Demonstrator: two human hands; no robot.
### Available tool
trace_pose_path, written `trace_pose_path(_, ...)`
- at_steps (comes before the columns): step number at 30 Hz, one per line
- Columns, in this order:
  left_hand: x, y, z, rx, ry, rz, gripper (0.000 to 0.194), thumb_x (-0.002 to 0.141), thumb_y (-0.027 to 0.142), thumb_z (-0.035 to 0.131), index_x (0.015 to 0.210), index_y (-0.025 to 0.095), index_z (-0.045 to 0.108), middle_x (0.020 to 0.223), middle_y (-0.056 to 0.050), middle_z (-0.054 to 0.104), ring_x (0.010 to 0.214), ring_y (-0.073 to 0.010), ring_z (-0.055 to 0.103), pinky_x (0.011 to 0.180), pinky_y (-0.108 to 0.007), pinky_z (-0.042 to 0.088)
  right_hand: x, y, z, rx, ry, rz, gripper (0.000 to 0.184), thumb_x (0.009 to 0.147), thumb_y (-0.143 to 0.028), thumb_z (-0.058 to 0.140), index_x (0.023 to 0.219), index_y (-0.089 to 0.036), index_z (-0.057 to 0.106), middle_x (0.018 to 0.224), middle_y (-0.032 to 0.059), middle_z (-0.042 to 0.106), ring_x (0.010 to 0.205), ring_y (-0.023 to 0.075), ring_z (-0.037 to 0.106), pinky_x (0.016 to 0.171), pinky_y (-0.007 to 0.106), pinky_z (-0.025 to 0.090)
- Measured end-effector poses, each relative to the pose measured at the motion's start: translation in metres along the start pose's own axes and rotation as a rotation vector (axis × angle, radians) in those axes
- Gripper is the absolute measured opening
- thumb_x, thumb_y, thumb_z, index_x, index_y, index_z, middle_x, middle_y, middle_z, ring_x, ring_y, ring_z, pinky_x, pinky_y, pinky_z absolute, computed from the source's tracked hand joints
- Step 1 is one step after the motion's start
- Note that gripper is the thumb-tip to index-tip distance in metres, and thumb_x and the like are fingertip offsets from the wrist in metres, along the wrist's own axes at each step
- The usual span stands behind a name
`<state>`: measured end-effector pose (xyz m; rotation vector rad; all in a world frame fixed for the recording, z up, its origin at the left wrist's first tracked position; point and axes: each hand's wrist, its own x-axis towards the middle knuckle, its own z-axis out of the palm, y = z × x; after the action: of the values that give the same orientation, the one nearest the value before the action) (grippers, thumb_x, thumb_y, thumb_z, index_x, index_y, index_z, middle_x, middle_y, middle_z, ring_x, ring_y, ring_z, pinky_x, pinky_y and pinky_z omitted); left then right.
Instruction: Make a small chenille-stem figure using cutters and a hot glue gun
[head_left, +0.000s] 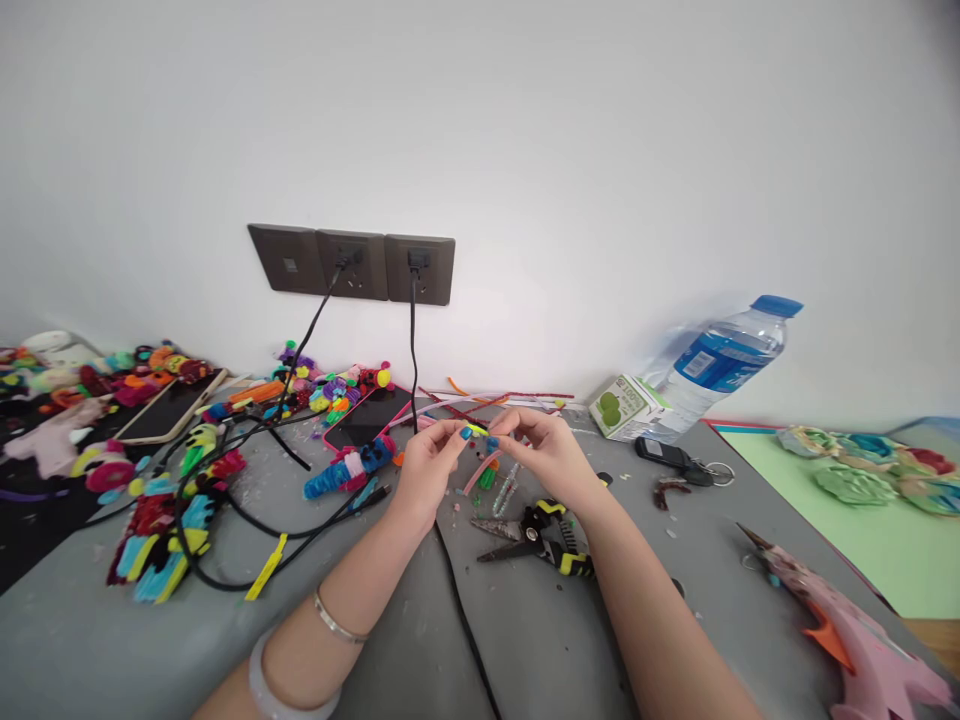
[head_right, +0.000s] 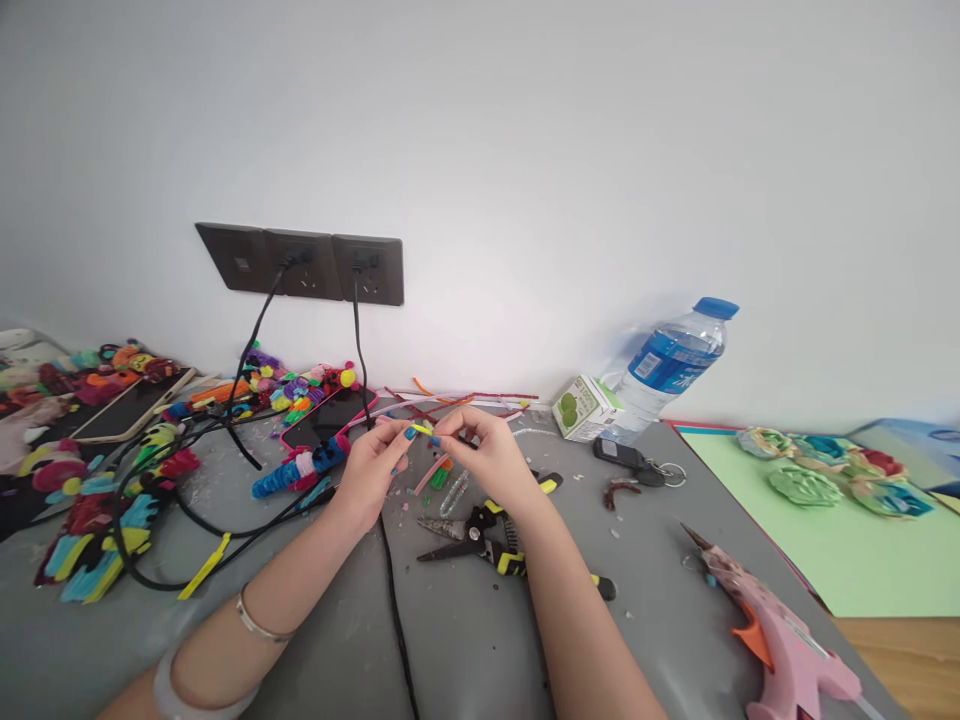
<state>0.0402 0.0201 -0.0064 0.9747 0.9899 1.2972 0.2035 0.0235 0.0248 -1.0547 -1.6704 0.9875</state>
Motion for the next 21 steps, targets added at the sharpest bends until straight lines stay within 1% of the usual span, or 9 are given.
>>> trace_pose_path(2,0.001,0.001,0.0,-0.045,0.033,-0.004,0.044,0.06,0.052,0.079,0.08,0.014,0.069,0.069,0.0,0.056,0.054,-0.0061,0.034,0.047,-0.02,0.025,0.0,-0.001,0.004,0.022,-0.036,-0.009,0.019,0.08,-0.034,0.066,0.069,-0.02,0.06,0.076,0.0034,0.065,0.075,0.0185,0.06,0.072,0.032,0.046)
trace_pose_path(5,0.002,0.003,-0.002,-0.039,0.009,-0.011,0.042,0.059,0.051,0.081,0.078,0.014,0.07,0.071,-0.001,0.058,0.057,-0.0075,0.038,0.048,-0.021,0.028,0.001,0.001,0.002,0.056,-0.008,0.017,0.02,0.08,-0.039,0.066,0.074,-0.02,0.062,0.077,0.0033,0.065,0.072,0.018,0.059,0.068,0.031,0.047)
trace_pose_path(7,0.002,0.004,-0.004,-0.011,-0.041,-0.011,0.04,0.062,0.05,0.079,0.076,0.015,0.071,0.072,-0.002,0.059,0.059,-0.0084,0.04,0.049,-0.021,0.03,0.001,0.002,-0.004,0.081,0.043,0.03,0.021,0.081,-0.041,0.066,0.08,-0.02,0.063,0.077,0.003,0.065,0.07,0.0174,0.059,0.065,0.03,0.047)
trace_pose_path(9,0.001,0.005,-0.005,0.023,-0.105,-0.016,0.039,0.067,0.052,0.075,0.075,0.014,0.072,0.071,-0.002,0.058,0.06,-0.0087,0.04,0.051,-0.022,0.03,0.0,0.003,-0.011,0.098,0.055,0.026,0.022,0.083,-0.041,0.066,0.083,-0.02,0.064,0.08,0.0031,0.066,0.072,0.0174,0.06,0.066,0.03,0.047)
trace_pose_path(11,-0.001,0.005,-0.005,0.064,-0.167,-0.028,0.04,0.071,0.054,0.072,0.075,0.014,0.072,0.068,-0.002,0.056,0.059,-0.0086,0.039,0.051,-0.022,0.03,-0.002,0.002,-0.016,0.09,0.014,0.021,0.021,0.085,-0.04,0.065,0.085,-0.02,0.065,0.082,0.0033,0.067,0.074,0.0175,0.061,0.069,0.03,0.047)
trace_pose_path(13,-0.003,0.006,-0.004,0.104,-0.211,-0.032,0.039,0.072,0.053,0.071,0.076,0.014,0.071,0.066,0.0,0.053,0.058,-0.0083,0.038,0.051,-0.022,0.029,-0.003,0.001,-0.019,0.063,-0.052,0.026,0.02,0.086,-0.039,0.063,0.086,-0.02,0.066,0.083,0.0037,0.068,0.076,0.0178,0.061,0.07,0.03,0.047)
trace_pose_path(15,-0.004,0.007,-0.004,0.132,-0.25,-0.02,0.038,0.073,0.051,0.072,0.077,0.014,0.069,0.066,0.0,0.053,0.058,-0.008,0.038,0.051,-0.021,0.029,-0.003,0.001,-0.02,0.04,-0.092,0.025,0.02,0.086,-0.039,0.063,0.086,-0.019,0.066,0.083,0.0038,0.067,0.076,0.0179,0.061,0.07,0.03,0.047)
trace_pose_path(19,-0.006,0.01,-0.003,0.173,-0.366,-0.024,0.035,0.076,0.049,0.069,0.075,0.014,0.063,0.064,0.002,0.05,0.056,-0.0079,0.04,0.051,-0.021,0.03,-0.003,0.002,-0.019,0.058,-0.083,0.017,0.02,0.086,-0.038,0.064,0.091,-0.019,0.067,0.087,0.0045,0.067,0.077,0.0178,0.06,0.071,0.03,0.047)
trace_pose_path(21,-0.007,0.009,-0.002,0.21,-0.399,-0.045,0.034,0.076,0.047,0.068,0.074,0.014,0.06,0.063,0.003,0.049,0.055,-0.008,0.04,0.05,-0.021,0.03,-0.004,0.002,-0.019,0.066,-0.094,0.016,0.019,0.087,-0.037,0.063,0.094,-0.02,0.068,0.09,0.0048,0.067,0.078,0.0176,0.06,0.072,0.03,0.047)
